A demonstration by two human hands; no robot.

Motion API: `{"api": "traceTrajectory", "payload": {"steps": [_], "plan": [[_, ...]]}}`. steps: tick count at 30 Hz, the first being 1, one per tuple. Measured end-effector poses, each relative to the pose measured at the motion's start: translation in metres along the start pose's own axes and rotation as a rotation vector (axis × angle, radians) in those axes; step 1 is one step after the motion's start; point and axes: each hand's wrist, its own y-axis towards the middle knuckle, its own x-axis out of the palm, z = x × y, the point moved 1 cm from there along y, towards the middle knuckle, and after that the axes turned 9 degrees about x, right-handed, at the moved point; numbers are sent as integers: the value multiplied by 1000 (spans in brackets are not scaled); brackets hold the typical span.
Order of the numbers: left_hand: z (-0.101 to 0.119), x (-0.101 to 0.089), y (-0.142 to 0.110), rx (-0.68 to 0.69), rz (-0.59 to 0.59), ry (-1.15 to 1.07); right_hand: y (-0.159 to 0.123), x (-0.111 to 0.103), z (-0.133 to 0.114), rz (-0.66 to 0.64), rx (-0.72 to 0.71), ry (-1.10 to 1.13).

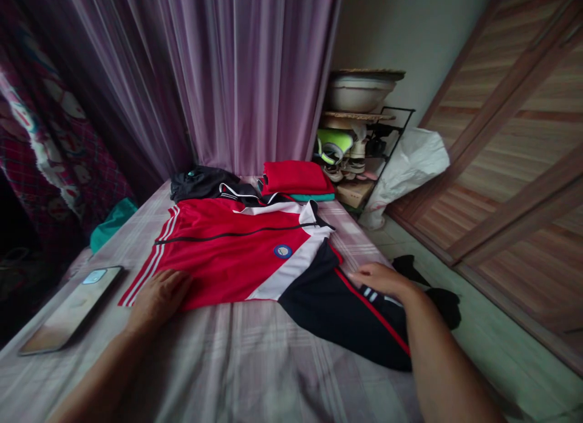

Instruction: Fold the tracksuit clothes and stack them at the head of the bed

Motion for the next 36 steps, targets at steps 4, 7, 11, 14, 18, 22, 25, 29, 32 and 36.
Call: {"api": "traceTrajectory", "payload": {"steps": [4,7,11,14,18,22,25,29,32,36], "plan": [[-2,1,-14,40,-82,-76,-2,7,2,-103,-46,69],[-5,3,-23,33,-88,-98,-2,13,-2,-110,-65,56],[-2,5,-31,50,-100,-93,-15,14,-3,-69,-139,297],[3,4,-32,68,-103,-77,-27,14,6,-150,-111,701],[8,3,-30,73,-83,-85,-33,18,18,-197,-105,954],[5,4,-33,108,-16,-79,-33,22,18,-134,-62,838],[-2,2,-41,104,57,-15,-37,22,15,-163,-47,697],[-12,-5,-53,70,69,22,-38,18,14,-105,-103,522],[-15,-9,-55,64,34,2,-23,14,7,39,-110,456],[-12,-9,-54,57,31,14,10,2,-23,230,-1,443]]}}
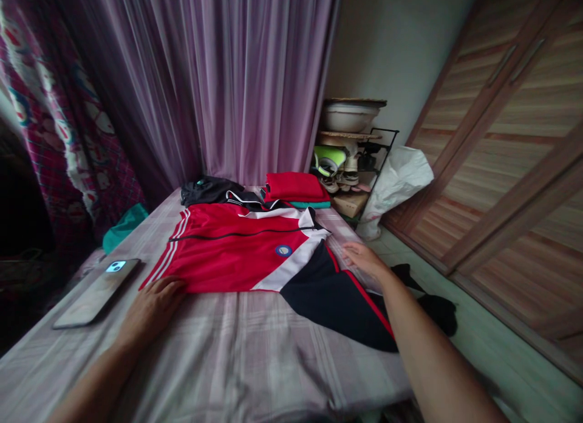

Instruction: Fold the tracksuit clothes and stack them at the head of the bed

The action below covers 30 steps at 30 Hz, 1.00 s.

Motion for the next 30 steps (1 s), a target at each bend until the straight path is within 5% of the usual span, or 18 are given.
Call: {"api": "traceTrajectory", "payload": {"steps": [7,15,22,26,30], "plan": [[3,-1,-2,9,3,7,48,27,-48,8,63,-130],[3,0,-4,-2,12,20,84,32,-36,100,82,-294],[2,0,-4,27,18,45,87,31,-33,250,100,-432],[4,-2,-7,-27,9,92,69,18,-25,78,145,-445],[7,-3,-7,-94,-37,95,31,4,0,-275,210,-329]]}}
